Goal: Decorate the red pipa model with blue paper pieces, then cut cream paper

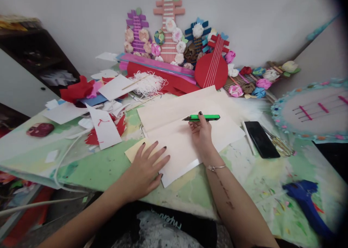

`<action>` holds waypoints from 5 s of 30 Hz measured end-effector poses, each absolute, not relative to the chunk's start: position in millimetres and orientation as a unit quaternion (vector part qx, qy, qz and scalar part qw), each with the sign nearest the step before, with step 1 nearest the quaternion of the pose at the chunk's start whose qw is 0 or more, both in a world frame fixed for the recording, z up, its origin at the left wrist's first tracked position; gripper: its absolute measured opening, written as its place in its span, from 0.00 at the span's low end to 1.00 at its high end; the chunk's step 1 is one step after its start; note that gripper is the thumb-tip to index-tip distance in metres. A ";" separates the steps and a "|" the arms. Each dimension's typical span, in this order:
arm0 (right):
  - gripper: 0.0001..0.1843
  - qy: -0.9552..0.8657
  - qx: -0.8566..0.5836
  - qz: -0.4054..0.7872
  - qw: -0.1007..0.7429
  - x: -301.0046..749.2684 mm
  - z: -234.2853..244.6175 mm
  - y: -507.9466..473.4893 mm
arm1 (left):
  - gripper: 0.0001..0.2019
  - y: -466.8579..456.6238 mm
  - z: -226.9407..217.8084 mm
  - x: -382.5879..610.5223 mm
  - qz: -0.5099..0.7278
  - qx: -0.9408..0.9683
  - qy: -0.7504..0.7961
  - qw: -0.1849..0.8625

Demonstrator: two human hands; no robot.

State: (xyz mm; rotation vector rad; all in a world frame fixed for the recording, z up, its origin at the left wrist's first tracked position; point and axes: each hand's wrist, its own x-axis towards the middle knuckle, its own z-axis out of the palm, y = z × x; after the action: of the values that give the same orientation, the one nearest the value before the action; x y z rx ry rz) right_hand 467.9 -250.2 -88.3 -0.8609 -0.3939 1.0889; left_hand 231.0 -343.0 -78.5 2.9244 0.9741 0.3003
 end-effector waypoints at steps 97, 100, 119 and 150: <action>0.10 -0.127 -0.329 0.462 0.814 508.2 -62.7 -252.9 | 0.18 -319.9 -85.8 291.3 0.270 0.944 0.191 -0.025; 0.10 -0.124 -0.329 0.461 0.815 507.9 -63.0 -252.9 | 0.17 -319.2 -90.3 300.7 0.253 0.942 0.213 -0.049; 0.09 -0.134 -0.315 0.461 0.818 507.6 -58.8 -255.8 | 0.10 -324.1 -88.0 317.2 0.177 0.945 0.246 -0.122; 0.08 -0.158 -0.337 0.446 0.814 509.6 -57.4 -256.8 | 0.14 -286.7 -95.5 316.3 0.103 0.982 0.149 -0.060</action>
State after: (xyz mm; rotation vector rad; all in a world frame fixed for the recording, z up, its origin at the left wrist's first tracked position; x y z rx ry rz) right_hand 509.6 -256.8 -57.4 -0.7197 -0.3380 0.9523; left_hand 316.3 -286.7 -95.5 3.2080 0.4861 0.3380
